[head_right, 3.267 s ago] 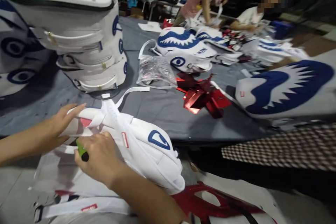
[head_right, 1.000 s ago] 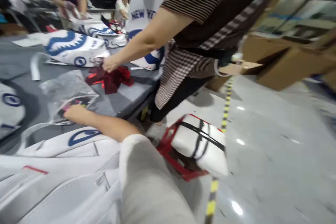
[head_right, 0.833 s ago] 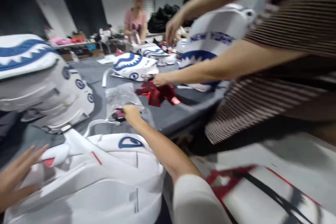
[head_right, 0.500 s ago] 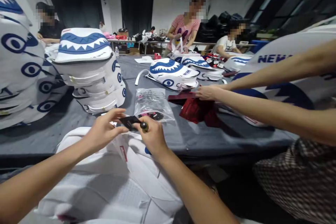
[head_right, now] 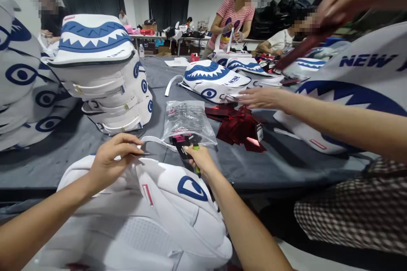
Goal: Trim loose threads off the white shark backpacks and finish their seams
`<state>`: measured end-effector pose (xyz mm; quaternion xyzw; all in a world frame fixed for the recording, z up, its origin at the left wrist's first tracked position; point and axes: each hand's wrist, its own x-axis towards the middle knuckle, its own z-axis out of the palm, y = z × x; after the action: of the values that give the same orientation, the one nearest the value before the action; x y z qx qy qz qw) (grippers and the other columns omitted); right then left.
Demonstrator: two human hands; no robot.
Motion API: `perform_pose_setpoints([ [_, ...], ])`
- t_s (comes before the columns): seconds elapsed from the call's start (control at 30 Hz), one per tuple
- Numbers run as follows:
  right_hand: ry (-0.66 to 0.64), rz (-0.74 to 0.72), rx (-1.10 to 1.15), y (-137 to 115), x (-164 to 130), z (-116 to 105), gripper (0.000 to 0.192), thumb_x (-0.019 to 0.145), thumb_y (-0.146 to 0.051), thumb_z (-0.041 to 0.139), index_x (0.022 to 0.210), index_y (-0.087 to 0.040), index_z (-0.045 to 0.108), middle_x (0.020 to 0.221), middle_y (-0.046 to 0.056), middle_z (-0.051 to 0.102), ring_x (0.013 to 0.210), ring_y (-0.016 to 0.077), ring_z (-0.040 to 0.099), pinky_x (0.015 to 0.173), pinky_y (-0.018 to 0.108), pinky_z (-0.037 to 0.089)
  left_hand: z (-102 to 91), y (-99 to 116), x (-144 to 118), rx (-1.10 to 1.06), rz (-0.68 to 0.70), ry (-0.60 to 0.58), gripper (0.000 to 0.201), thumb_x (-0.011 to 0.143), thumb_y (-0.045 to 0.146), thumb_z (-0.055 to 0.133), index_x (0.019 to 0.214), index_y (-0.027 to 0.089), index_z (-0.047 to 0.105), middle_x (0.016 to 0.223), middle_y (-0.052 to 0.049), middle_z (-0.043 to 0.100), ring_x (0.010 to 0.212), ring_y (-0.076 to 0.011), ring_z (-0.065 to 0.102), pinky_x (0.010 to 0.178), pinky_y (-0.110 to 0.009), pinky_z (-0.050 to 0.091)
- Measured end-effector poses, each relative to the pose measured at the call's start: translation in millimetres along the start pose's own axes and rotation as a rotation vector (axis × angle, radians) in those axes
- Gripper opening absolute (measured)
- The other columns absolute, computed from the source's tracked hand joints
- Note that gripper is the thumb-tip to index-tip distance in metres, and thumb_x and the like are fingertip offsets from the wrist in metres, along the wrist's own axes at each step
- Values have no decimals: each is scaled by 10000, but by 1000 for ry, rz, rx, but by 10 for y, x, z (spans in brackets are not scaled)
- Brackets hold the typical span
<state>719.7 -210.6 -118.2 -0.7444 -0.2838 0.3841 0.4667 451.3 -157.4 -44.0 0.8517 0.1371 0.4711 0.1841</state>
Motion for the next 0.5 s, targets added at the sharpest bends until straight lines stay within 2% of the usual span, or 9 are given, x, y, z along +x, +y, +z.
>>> perform_pose_setpoints([
  [0.1, 44, 11, -83, 12, 231, 33, 173, 817, -244, 604, 686, -195, 501, 513, -53, 499, 386, 75, 428, 360, 174, 314, -4, -24, -33, 110, 67, 28, 263, 851, 16, 587, 952, 209, 733, 984, -45, 669, 901, -112, 653, 782, -229, 559],
  [0.2, 114, -40, -207, -70, 450, 67, 91, 843, -176, 555, 752, -178, 561, 634, 2, 603, 513, 114, 550, 443, 203, 430, 8, -47, -73, 103, 111, -17, 279, 875, 0, 555, 989, 204, 708, 984, -47, 664, 896, -106, 657, 742, -206, 568],
  [0.27, 172, -108, -318, -146, 523, 71, 72, 849, -153, 559, 852, -162, 630, 833, 84, 697, 750, 186, 661, 602, 259, 528, 13, -45, -105, 117, 176, -36, 271, 899, 3, 532, 1004, 194, 692, 1032, -68, 664, 952, -120, 666, 777, -222, 583],
  [0.3, 208, -148, -375, -179, 520, 66, 127, 850, -129, 554, 922, -156, 655, 987, 132, 713, 926, 231, 671, 719, 297, 548, 12, -37, -123, 140, 220, -34, 259, 905, 9, 534, 1013, 187, 688, 1061, -81, 660, 992, -137, 665, 811, -248, 589],
  [0.37, 275, -225, -485, -223, 421, 52, 291, 824, -51, 548, 1072, -142, 670, 1274, 198, 641, 1232, 311, 563, 941, 377, 500, 6, -12, -158, 212, 303, 16, 216, 895, 40, 588, 1023, 182, 689, 1071, -88, 655, 1027, -165, 650, 848, -297, 585],
  [0.4, 292, -259, -561, -236, 325, 47, 355, 808, -25, 548, 1124, -134, 667, 1335, 213, 608, 1291, 341, 520, 999, 416, 466, 3, 1, -173, 247, 322, 47, 208, 884, 52, 618, 1025, 186, 692, 1041, -77, 656, 1008, -165, 644, 841, -303, 579],
  [0.43, 292, -300, -637, -246, 201, 46, 380, 808, -27, 552, 1155, -132, 669, 1335, 218, 614, 1289, 359, 526, 1015, 448, 454, 2, 13, -183, 272, 325, 77, 205, 875, 58, 639, 1020, 192, 694, 988, -57, 657, 958, -152, 640, 817, -293, 572],
  [0.5, 237, -447, -718, -281, -107, 55, 321, 843, -116, 584, 1142, -146, 698, 1193, 189, 703, 1144, 355, 636, 961, 470, 492, 0, 33, -185, 284, 291, 127, 205, 873, 55, 645, 1006, 204, 693, 866, -16, 650, 827, -112, 623, 738, -247, 549],
])
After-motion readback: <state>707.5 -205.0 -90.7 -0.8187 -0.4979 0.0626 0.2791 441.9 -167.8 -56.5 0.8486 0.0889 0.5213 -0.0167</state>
